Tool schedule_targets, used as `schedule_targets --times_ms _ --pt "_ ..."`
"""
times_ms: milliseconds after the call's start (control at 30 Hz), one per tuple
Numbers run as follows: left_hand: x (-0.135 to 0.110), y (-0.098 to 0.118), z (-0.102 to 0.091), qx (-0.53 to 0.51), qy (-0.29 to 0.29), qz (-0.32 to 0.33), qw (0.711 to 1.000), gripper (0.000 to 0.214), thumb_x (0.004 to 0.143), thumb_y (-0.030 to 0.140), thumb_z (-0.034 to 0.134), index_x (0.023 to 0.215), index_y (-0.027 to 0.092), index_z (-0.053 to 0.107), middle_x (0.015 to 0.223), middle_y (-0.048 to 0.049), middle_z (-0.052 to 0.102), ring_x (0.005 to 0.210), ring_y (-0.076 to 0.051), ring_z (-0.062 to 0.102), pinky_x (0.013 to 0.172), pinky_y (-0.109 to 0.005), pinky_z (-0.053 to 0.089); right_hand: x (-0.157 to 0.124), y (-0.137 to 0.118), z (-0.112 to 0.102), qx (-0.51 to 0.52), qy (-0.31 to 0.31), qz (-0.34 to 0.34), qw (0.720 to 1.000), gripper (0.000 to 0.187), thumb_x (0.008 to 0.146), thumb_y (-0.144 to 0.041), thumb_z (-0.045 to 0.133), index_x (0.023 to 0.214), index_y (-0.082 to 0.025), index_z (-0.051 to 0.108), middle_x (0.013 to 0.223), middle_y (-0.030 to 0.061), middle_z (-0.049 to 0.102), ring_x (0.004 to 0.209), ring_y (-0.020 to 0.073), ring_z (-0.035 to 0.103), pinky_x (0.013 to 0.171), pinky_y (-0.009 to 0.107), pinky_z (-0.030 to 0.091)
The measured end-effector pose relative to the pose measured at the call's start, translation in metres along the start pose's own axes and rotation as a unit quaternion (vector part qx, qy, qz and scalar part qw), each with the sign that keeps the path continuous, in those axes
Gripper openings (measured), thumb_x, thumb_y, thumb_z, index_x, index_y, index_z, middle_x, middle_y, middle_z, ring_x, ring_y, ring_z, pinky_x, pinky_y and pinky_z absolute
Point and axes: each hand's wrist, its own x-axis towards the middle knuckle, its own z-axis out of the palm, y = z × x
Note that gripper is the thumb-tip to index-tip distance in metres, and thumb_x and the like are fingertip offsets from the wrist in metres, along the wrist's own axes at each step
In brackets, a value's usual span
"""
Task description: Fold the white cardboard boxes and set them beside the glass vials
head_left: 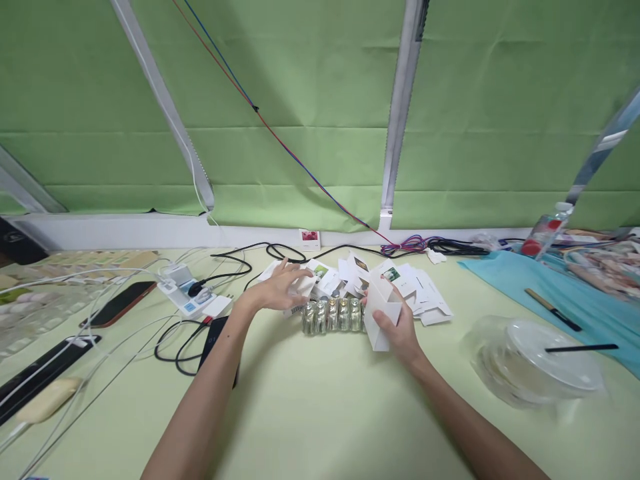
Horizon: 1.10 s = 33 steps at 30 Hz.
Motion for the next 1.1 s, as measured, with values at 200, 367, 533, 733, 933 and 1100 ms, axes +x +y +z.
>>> schedule_targets --times_ms 200,367,533,733,933,1100 --pt "0.000 -0.009 -0.019 -0.015 -0.022 -0.001 1.000 0.073 0.066 0.032 0.078 0.136 0.031 0.059 0.154 -0.0127 0.049 0.149 -0.039 0.032 0.116 -0.061 0.032 -0.001 -0.002 0.002 -0.001 0.004 0.004 1.000 0.082 0.081 -0.052 0.076 0.147 -0.019 0.042 0.111 0.0129 0.071 0.100 0.0281 0.069 0.078 0.037 0.057" --pt "0.017 -0.009 -0.014 0.018 -0.017 -0.057 0.998 0.083 0.052 0.024 0.083 0.131 0.029 0.062 0.144 -0.0159 0.056 0.140 -0.044 0.043 0.110 -0.062 0.039 0.000 -0.001 0.001 0.004 -0.002 0.000 1.000 0.081 0.082 -0.051 0.075 0.148 -0.019 0.041 0.110 0.0126 0.070 0.100 0.0278 0.069 0.078 0.037 0.057" --pt "0.029 -0.005 -0.007 0.033 0.031 -0.041 0.998 0.064 0.055 0.021 0.078 0.118 0.028 0.068 0.121 -0.0114 0.066 0.121 -0.036 0.059 0.104 -0.052 0.046 0.001 0.001 0.001 0.007 -0.005 -0.005 1.000 0.078 0.084 -0.050 0.074 0.147 -0.020 0.041 0.109 0.0116 0.071 0.100 0.0278 0.069 0.081 0.039 0.057" --pt "0.033 -0.002 -0.004 0.025 0.074 -0.046 0.996 0.055 0.064 0.031 0.079 0.118 0.026 0.068 0.118 -0.0126 0.065 0.116 -0.036 0.060 0.100 -0.049 0.048 0.002 0.001 0.002 0.001 -0.002 -0.010 1.000 0.080 0.082 -0.052 0.075 0.147 -0.019 0.042 0.106 0.0119 0.072 0.096 0.0275 0.069 0.079 0.039 0.057" --pt "0.028 0.016 -0.010 0.004 0.159 -0.017 0.987 0.062 0.075 0.043 0.073 0.133 0.024 0.059 0.120 -0.0134 0.058 0.119 -0.036 0.055 0.099 -0.049 0.047 0.005 -0.006 0.006 0.006 0.004 -0.004 1.000 0.077 0.082 -0.050 0.075 0.145 -0.019 0.044 0.105 0.0116 0.073 0.096 0.0276 0.070 0.079 0.040 0.058" --pt "0.018 0.044 -0.016 -0.049 0.226 0.031 0.972 0.078 0.082 0.056 0.069 0.149 0.030 0.041 0.131 -0.0114 0.053 0.121 -0.031 0.055 0.100 -0.044 0.048 0.018 -0.022 0.020 0.008 -0.003 -0.013 1.000 0.076 0.078 -0.052 0.078 0.141 -0.021 0.047 0.105 0.0111 0.073 0.095 0.0278 0.070 0.080 0.040 0.058"
